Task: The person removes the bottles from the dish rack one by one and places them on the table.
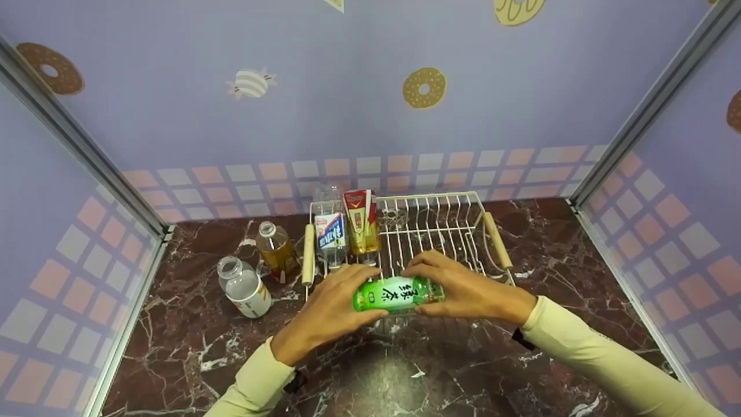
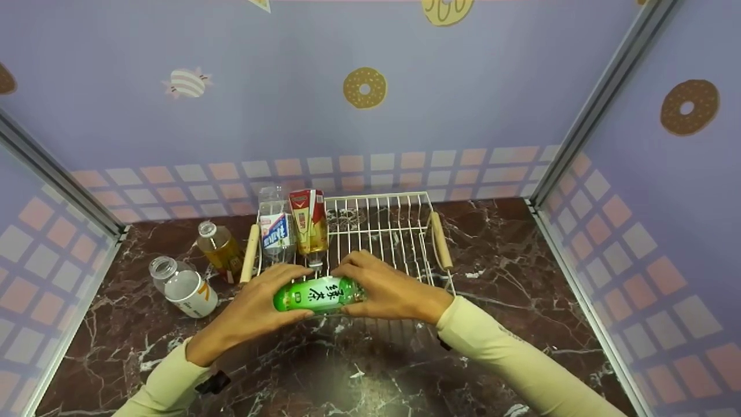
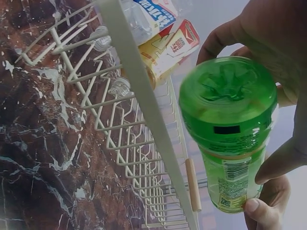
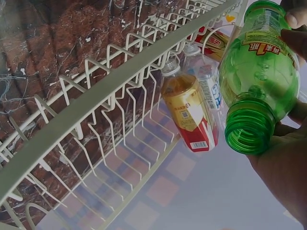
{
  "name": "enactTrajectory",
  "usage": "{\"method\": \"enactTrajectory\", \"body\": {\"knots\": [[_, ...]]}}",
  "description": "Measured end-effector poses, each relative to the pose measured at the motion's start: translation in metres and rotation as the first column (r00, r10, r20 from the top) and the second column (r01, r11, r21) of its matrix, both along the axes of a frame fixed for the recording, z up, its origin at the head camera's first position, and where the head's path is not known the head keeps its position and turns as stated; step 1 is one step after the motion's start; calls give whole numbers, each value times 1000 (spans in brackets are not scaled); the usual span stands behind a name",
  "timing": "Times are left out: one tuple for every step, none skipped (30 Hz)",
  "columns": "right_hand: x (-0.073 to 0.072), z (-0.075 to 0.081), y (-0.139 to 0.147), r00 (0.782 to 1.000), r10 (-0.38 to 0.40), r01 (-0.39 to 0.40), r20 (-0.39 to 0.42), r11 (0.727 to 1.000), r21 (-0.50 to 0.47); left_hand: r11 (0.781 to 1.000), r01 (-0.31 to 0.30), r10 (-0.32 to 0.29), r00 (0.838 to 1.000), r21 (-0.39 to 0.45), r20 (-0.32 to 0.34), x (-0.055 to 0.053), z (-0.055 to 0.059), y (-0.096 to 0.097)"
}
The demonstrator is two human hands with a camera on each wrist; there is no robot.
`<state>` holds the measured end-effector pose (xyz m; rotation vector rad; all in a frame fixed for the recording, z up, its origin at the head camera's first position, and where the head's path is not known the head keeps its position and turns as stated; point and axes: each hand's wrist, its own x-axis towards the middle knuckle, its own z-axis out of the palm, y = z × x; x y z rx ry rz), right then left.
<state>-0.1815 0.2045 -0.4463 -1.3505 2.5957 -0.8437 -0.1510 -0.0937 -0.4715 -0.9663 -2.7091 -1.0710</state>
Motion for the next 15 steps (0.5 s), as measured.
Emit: {"method": "enactTrajectory", "body": {"knots": [[1,0,0,1000,0,0,-2,1000,3,1000,2,-2,1000,-9,-6,0,0,1],[1,0,-1,1000,-1,1,-5,1000,7,1000,4,-5,1000,-18,-10,0,1,1],[2,0,-1,1000,-2,2,-8,1000,12,1000,6,-6,1000,-29,-13,0,1,2],[2,0,-2,1000,-3,3,-9,1000,17,999,5,-5,1000,-40,-15,0,2,2],[3,0,-2,1000,-3,3,-10,1000,23,999,4,-5,1000,-50,-16,0,2,2],[3,0,-3,1000,-4,4,-11,1000,29,998,3,-4,1000,-60,-17,0,2,3],[4,1,-4,1000,-3,3,-12,999,35,998,3,-4,1000,-67,-16,0,2,3],[4,1,-4,1000,-2,2,-12,999,38,997,2,-3,1000,-73,-12,0,2,4],[4,1,-5,1000,0,0,-13,999,42,997,3,-3,1000,-78,-7,0,2,4],[5,1,-5,1000,1,0,-14,999,44,997,4,-5,1000,-80,-2,0,2,5],[5,1,-5,1000,3,-2,-16,999,46,997,6,-6,1000,-82,4,0,2,5],[5,1,-6,1000,4,-3,-21,999,48,996,8,-8,1000,-83,8,0,2,6],[5,1,-6,1000,7,-6,-26,999,48,996,9,-8,1000,-86,12,-1,2,6],[5,1,-6,1000,9,-7,-30,999,48,996,8,-7,1000,-90,16,-1,2,7],[6,1,-6,999,9,-8,-34,999,49,996,7,-5,1000,-92,21,-1,2,7]]}}
